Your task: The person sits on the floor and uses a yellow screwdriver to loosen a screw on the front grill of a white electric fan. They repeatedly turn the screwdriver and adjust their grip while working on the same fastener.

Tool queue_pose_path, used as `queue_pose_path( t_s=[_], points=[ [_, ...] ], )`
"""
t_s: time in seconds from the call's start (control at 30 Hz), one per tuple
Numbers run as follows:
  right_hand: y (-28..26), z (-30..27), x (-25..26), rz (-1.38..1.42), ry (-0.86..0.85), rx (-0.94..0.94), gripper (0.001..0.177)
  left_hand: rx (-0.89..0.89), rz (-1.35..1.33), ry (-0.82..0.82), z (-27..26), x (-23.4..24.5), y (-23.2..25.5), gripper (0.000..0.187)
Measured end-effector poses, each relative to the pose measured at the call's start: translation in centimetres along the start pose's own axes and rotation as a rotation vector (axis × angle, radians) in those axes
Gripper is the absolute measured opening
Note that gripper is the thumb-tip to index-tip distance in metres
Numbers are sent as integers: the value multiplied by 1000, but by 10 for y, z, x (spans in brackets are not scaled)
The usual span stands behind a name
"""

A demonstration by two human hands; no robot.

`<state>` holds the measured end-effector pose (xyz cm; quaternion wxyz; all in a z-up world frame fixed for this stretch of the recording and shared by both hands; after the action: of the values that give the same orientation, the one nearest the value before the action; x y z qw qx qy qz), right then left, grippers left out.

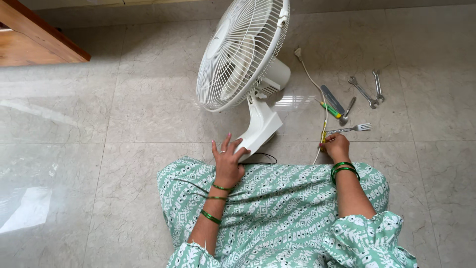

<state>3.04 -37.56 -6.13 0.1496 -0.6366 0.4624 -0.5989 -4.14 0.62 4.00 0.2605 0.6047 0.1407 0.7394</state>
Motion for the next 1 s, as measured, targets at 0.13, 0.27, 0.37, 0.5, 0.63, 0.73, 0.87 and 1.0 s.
queue_pose_path(
  t_s=[0.13,0.27,0.37,0.5,0.63,0.73,0.87,1.0],
  points=[
    [2,-1,5,96,6,-164,34,152,76,31,12,7,-17,54],
    [5,1,10,71,-118,-283,26,222,109,27,16,11,-24,51],
    [10,4,19,-229,-72,-343,29,247,121,32,21,12,-28,48],
    [19,7,35,-364,5,-426,38,272,171,46,27,9,-35,45],
    [28,7,52,-159,218,-515,38,293,172,78,29,7,-40,43],
    [30,10,52,5,423,-418,42,302,199,117,31,5,-43,42],
    [23,16,49,-79,463,-66,38,309,232,142,39,5,-48,39],
    [18,15,37,-244,295,30,34,258,215,147,38,7,-44,33]
  ],
)
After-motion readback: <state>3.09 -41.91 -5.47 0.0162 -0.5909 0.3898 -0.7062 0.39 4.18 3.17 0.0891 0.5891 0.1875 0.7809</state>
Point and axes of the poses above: each hand's wrist, its own z-axis towards the middle knuckle, its own x-axis out of the back of the hand, y = z × x, the point moved 2 cm from there along z, towards the middle knuckle, and after that the axes turned 8 degrees about x, right-handed, at the moved point
